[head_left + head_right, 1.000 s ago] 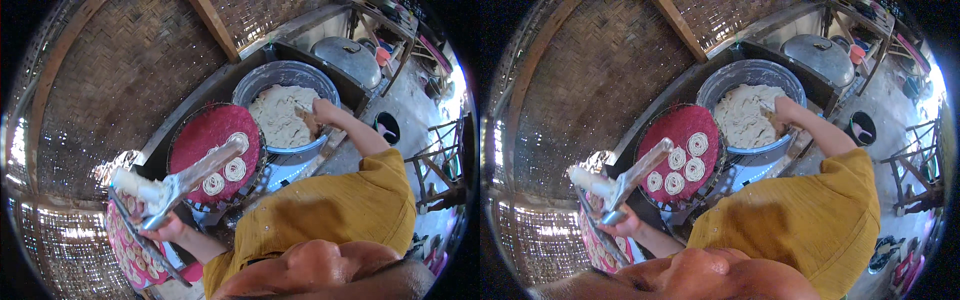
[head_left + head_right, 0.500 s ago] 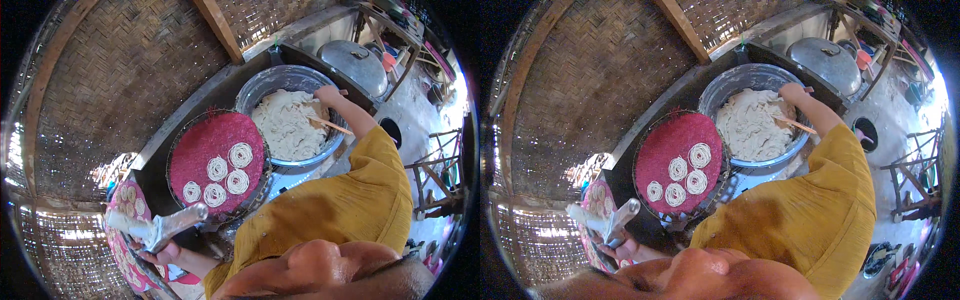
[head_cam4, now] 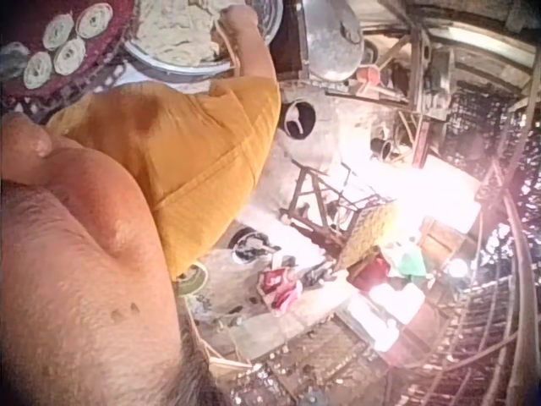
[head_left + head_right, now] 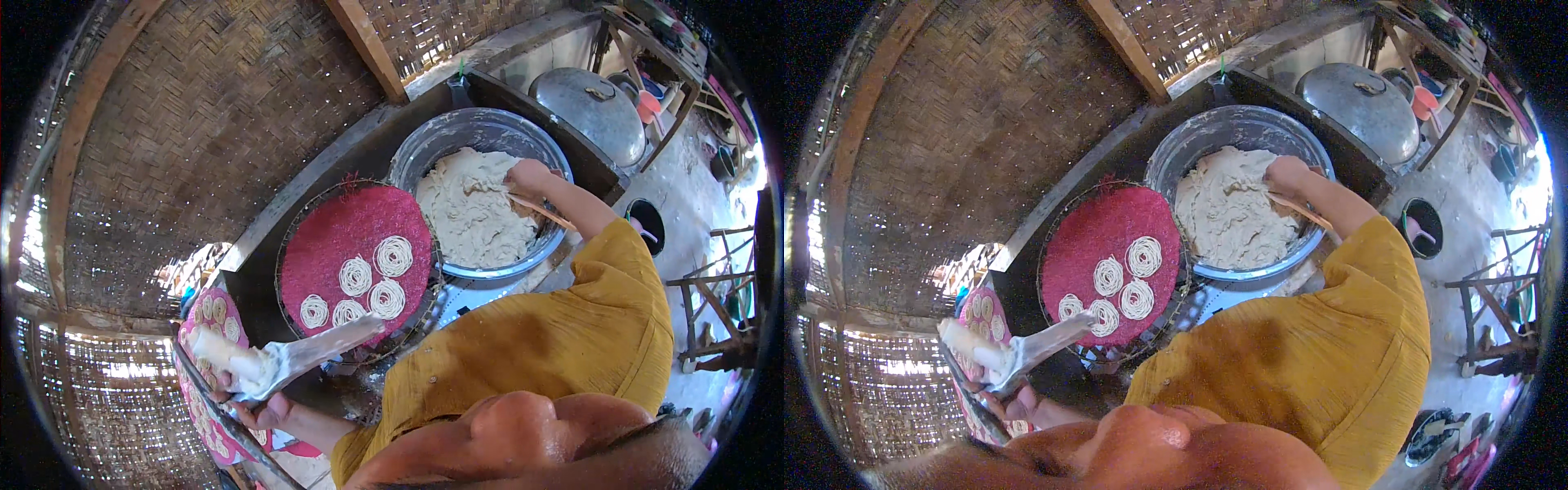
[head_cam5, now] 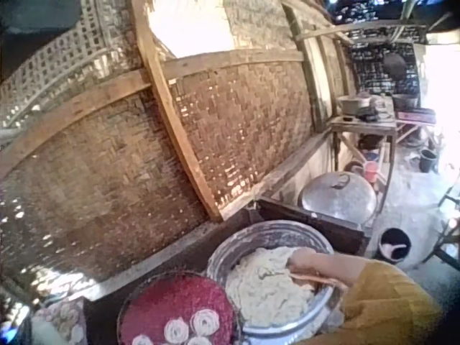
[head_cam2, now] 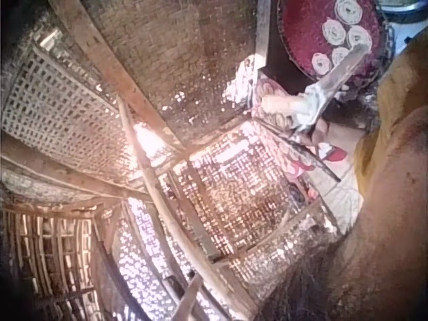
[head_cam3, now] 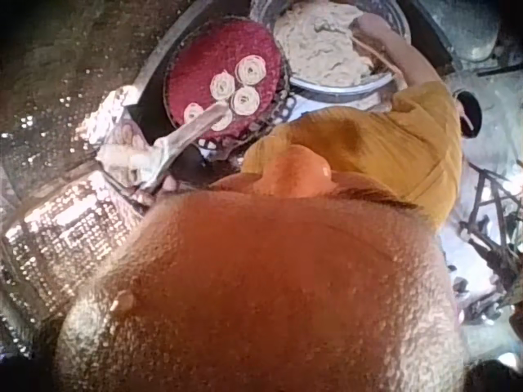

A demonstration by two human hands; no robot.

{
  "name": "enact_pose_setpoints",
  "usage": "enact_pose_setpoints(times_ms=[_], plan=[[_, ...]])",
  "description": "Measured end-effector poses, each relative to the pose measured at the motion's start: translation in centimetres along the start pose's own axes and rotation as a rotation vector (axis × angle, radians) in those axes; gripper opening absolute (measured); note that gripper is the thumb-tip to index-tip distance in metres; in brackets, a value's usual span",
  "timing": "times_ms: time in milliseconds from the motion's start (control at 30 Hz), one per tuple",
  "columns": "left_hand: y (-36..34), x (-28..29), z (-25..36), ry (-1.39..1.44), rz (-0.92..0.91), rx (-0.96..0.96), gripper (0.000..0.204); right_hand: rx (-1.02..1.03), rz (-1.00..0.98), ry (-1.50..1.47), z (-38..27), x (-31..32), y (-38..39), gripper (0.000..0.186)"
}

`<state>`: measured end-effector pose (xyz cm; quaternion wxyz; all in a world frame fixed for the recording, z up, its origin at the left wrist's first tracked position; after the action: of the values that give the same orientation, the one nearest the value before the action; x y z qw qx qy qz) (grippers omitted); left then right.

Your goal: The person uses a wooden tool to shape dough into spiral patterns on a circular tray. They scoop dough from a container and press it through the tool onto a pink platform, creating multiple circular shapes.

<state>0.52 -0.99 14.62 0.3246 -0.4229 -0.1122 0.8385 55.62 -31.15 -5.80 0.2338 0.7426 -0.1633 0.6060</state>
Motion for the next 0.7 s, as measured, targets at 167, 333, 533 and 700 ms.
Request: enact_pose_setpoints(times_ms=[167, 333, 533, 700], plan=[[0.9, -3.0, 1.0, -0.171, -0.015, -0.009, 0.038, 0.062, 0.019, -0.023, -1.1, 3.6, 2.2, 0.025], [0.4, -5.8, 0.5, -0.373, -0.039, -0.008, 0.042, -0.03, -0.107, -0.574, -3.7, 10.7, 5.8, 0.032], [-1.1, -13.1, -1.6, -1.106, -0.204, 0.091, 0.047, 0.406, -0.027, -0.898, -13.1, 17.5, 7.7, 0.036], [-0.4, -16.0, -6.7, -1.663, -0.442, 0.337, 0.05, 0.904, -0.146, -1.018, -25.4, 19.2, 8.6, 0.037]])
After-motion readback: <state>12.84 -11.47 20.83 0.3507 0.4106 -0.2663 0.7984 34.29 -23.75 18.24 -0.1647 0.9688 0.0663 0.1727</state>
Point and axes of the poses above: each hand's wrist, its own y-axis away from the middle knuckle, its own x-axis out of the back of the hand, z = x × y, the point moved 6 cm from there along -y, towards the middle knuckle, and after that the axes turned 8 degrees about x, right-handed, at the moved point
